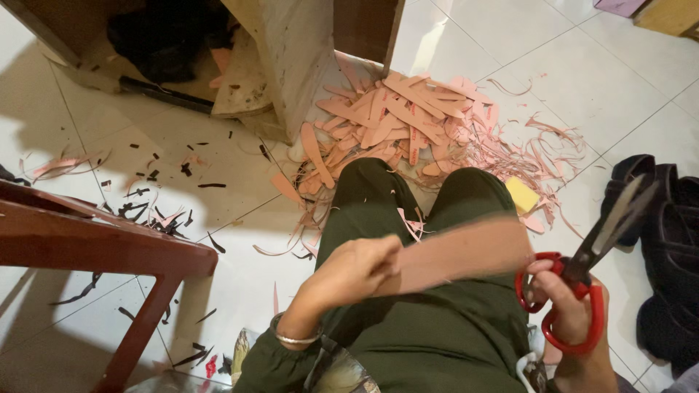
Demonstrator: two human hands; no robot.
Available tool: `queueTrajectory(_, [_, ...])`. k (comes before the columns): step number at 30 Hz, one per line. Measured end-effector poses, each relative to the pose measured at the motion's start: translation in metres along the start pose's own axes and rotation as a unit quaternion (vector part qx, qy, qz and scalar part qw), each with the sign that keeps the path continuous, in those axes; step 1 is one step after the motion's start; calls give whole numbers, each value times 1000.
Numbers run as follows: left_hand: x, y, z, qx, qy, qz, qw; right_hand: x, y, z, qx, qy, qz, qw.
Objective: The person sits on the floor with pink insole material on their lap and cuts along a drawn outline with red-handled scissors, trimming around the insole shape and tossing trimmed scraps onto a pile of similar cut pieces beside them.
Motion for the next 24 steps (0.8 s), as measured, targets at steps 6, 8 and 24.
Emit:
queueTrajectory(6, [2,-9,10,-196,-18,-363,911,-24,-3,7,35,-9,66,997])
queueTrajectory(8, [-3,-20,20,-176,-8,-509,842,-30,-12,5,73,-28,54,995])
queueTrajectory(24, [-69,-18,44,-187,-45,-557,808,4,-73,-43,259,-63,-39,963])
Point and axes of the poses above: each hand's wrist, its own z-axis towards the middle knuckle, its own y-axis out of the back of the hand, x = y × z, the point moved 3 cm from there along z, towards the middle knuckle, and after that the axes turned 5 degrees about x, right-handed, at the moved point
